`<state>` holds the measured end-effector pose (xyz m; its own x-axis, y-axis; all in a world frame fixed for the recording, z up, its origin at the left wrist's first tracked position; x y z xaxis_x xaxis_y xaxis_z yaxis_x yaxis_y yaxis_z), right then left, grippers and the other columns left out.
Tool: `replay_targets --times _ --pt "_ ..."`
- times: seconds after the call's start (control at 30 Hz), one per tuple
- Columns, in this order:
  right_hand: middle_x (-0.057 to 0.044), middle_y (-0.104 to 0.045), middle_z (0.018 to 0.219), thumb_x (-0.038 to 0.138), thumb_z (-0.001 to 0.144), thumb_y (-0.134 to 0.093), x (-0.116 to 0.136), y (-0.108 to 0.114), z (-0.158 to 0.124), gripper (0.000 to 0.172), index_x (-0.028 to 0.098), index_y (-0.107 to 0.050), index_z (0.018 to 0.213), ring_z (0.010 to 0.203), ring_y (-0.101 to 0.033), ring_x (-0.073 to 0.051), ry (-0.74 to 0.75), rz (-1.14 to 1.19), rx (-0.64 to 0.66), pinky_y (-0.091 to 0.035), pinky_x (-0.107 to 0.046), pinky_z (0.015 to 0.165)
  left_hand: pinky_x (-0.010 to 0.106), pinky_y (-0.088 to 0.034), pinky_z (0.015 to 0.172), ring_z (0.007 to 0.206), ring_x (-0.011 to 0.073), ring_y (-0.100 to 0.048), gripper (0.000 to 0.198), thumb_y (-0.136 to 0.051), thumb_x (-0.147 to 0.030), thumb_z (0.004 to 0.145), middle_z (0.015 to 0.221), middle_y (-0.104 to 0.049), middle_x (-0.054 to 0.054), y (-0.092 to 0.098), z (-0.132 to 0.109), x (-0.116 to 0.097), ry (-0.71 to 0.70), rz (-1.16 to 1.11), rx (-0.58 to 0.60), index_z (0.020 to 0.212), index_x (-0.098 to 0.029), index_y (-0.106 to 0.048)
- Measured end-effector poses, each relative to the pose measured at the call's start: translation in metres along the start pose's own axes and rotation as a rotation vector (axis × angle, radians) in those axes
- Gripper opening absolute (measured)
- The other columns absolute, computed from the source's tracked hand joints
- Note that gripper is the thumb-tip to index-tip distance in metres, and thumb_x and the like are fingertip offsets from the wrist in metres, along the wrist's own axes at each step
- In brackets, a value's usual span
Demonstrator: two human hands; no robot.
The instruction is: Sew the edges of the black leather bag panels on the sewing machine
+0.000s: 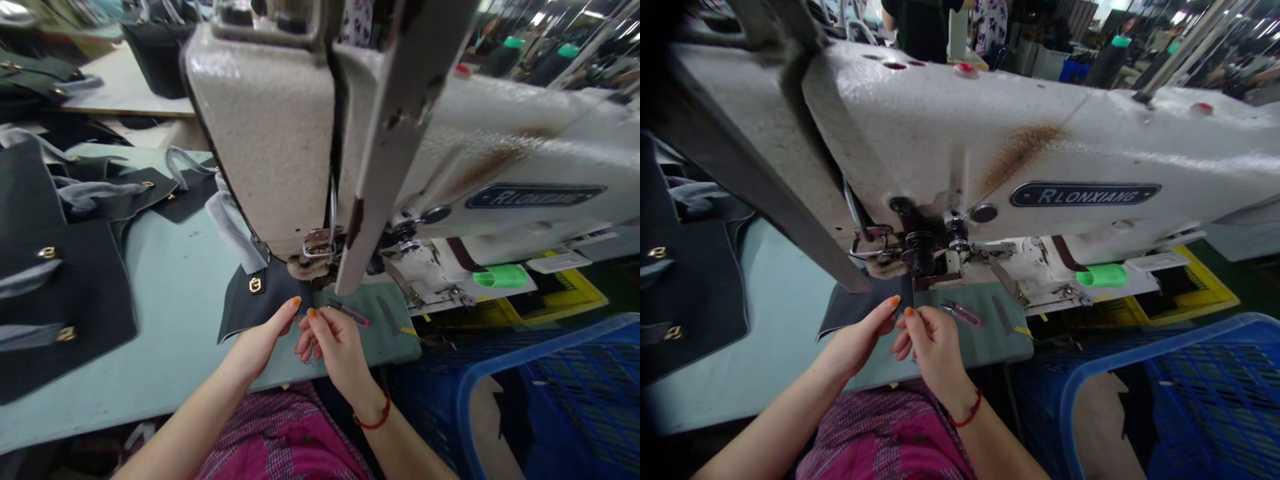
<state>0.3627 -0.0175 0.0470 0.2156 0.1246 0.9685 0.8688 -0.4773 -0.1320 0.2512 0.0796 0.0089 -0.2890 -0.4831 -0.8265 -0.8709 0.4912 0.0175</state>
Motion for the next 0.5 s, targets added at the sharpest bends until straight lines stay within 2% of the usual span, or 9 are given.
replay_targets --times 0.13,0.3,0.5 --pt "-0.003 -0.066 0.059 0.053 0.098 -0.048 -0.02 0.001 -0.003 0.046 0.014 -0.064 0.082 0.046 -0.058 -0.009 -0.015 -0.028 0.012 -0.038 -0.017 0.046 0.036 -0.05 0.07 0.074 0.0262 -0.065 0.051 -0.073 -0.066 0.065 0.067 -0.068 0.008 -0.001 0.007 -0.008 0.002 0.026 -0.004 0.066 -0.016 -0.071" --pt "-0.003 -0.065 0.058 0.055 0.098 -0.046 -0.058 0.003 -0.006 0.049 0.013 -0.064 0.082 0.044 -0.056 -0.009 -0.075 -0.076 0.056 -0.036 -0.017 0.045 0.03 -0.042 0.057 0.056 0.0165 -0.049 0.05 -0.07 -0.065 0.068 0.053 -0.052 0.001 -0.006 0.014 -0.022 -0.116 0.015 0.02 0.052 -0.02 -0.054" --pt "-0.003 -0.066 0.06 0.049 0.099 -0.045 -0.078 0.004 -0.009 0.045 0.013 -0.065 0.081 0.047 -0.056 -0.009 -0.092 -0.189 0.068 -0.037 -0.017 0.046 0.027 -0.032 0.051 0.051 0.0112 -0.036 0.048 -0.068 -0.061 0.07 0.053 -0.042 -0.004 -0.011 0.024 -0.038 -0.22 -0.035 0.069 0.056 -0.021 -0.046"
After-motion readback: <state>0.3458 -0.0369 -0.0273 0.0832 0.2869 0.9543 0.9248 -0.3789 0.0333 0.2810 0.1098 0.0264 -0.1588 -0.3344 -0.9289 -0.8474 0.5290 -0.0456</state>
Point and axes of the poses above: each hand's wrist, its own z-axis towards the middle knuckle, its own y-axis out of the back of the hand, x = y × z, the point moved 4 cm from there along z, towards the middle knuckle
